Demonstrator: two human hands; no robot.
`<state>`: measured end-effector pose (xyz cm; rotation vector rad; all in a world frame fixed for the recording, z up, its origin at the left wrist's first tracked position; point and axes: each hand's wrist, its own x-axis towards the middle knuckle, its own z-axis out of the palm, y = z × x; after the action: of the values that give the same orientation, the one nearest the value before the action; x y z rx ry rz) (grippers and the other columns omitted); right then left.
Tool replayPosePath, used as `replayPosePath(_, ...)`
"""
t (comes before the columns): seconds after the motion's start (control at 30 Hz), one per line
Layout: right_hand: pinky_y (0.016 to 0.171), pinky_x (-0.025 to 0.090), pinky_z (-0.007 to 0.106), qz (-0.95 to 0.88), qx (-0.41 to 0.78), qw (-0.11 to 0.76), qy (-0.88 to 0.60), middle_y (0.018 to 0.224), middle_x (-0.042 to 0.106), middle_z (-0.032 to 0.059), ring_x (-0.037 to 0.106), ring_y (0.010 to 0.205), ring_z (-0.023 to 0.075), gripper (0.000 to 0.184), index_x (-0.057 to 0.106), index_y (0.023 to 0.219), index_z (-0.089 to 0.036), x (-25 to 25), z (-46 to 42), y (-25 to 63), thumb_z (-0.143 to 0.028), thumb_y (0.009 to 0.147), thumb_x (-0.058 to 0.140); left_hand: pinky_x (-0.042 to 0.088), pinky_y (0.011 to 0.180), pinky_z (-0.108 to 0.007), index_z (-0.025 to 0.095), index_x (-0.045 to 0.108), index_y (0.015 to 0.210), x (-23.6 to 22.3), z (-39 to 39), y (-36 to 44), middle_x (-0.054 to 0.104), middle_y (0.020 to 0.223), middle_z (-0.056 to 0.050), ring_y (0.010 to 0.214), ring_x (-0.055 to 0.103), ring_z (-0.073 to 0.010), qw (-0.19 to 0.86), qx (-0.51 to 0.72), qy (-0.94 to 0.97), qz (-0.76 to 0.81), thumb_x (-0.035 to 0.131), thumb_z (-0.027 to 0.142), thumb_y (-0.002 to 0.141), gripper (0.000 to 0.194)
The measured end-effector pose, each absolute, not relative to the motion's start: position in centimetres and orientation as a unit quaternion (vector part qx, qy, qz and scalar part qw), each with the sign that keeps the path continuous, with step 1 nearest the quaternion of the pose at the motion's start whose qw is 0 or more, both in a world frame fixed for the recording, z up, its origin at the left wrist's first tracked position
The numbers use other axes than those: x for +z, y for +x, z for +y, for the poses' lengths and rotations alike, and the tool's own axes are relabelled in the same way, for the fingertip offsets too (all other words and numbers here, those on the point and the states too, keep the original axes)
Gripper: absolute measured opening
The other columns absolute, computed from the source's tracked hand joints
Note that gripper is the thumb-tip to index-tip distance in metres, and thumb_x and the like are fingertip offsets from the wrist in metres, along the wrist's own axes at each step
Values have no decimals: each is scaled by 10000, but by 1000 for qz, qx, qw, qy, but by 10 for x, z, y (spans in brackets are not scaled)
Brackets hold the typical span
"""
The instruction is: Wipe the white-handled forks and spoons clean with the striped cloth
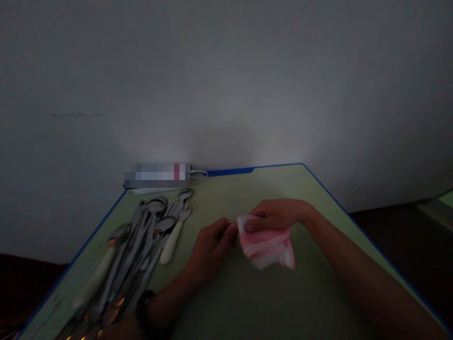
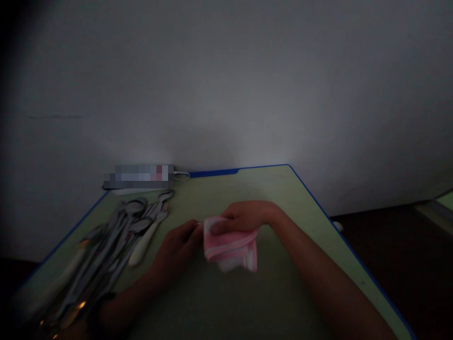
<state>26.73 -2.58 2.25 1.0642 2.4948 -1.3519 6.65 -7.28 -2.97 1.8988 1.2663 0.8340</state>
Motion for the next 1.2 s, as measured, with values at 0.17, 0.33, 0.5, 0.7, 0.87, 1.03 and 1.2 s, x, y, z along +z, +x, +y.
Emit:
replayPosePath(0.17, 483, 318, 164, 828, -451, 42, 330, 659, 479, -23, 396, 570, 67, 306, 564, 835, -119, 30, -22, 285, -406, 830, 456, 312, 455, -196, 160, 564, 549, -28, -70, 67, 491, 489, 32, 468, 432, -101, 405, 328, 692, 500, 433, 432, 838, 418)
replayPosePath(0.33, 475, 313, 166, 832, -439, 54, 334, 663, 493, -18, 403, 567, 70, 322, 577, 849, -112, 31, -24, 283, -412, 822, 462, 285, 418, -184, 148, 553, 605, -33, -68, 67, 500, 459, 39, 420, 393, -83, 509, 294, 656, 474, 419, 476, 843, 427)
replayPosePath(0.5, 448, 295, 177, 827, -448, 63, 334, 595, 496, -28, 380, 494, 58, 403, 591, 753, -119, 21, -29, 258, -502, 792, 472, 372, 494, -202, 140, 556, 688, -37, -65, 67, 574, 589, 9, 534, 486, -110, 551, 292, 657, 423, 448, 453, 824, 358)
replayPosePath(0.7, 454, 311, 180, 812, -464, 53, 350, 608, 509, -25, 400, 501, 62, 441, 597, 783, -123, 19, -25, 262, -543, 783, 465, 326, 461, -193, 140, 559, 676, -35, -65, 68, 516, 562, 34, 500, 443, -95, 539, 308, 648, 441, 446, 446, 830, 361)
replayPosePath(0.87, 490, 350, 180, 771, -535, 70, 337, 676, 553, -15, 443, 555, 74, 410, 595, 918, -121, 20, -17, 295, -496, 769, 521, 271, 414, -185, 156, 518, 602, -35, -68, 70, 463, 453, 64, 399, 360, -70, 579, 327, 600, 445, 435, 458, 845, 396)
replayPosePath(1.03, 491, 353, 175, 744, -548, 77, 373, 705, 550, -3, 451, 562, 72, 425, 582, 939, -108, 24, -16, 312, -486, 744, 562, 260, 397, -175, 153, 522, 693, -39, -65, 69, 504, 443, 61, 377, 365, -67, 647, 323, 554, 413, 450, 433, 847, 327)
replayPosePath(1.2, 451, 331, 174, 749, -536, 102, 376, 636, 510, -16, 424, 513, 64, 467, 595, 862, -99, 28, -20, 296, -546, 747, 521, 305, 427, -178, 153, 495, 696, -38, -68, 68, 586, 464, 19, 405, 443, -81, 661, 258, 611, 351, 423, 410, 870, 319)
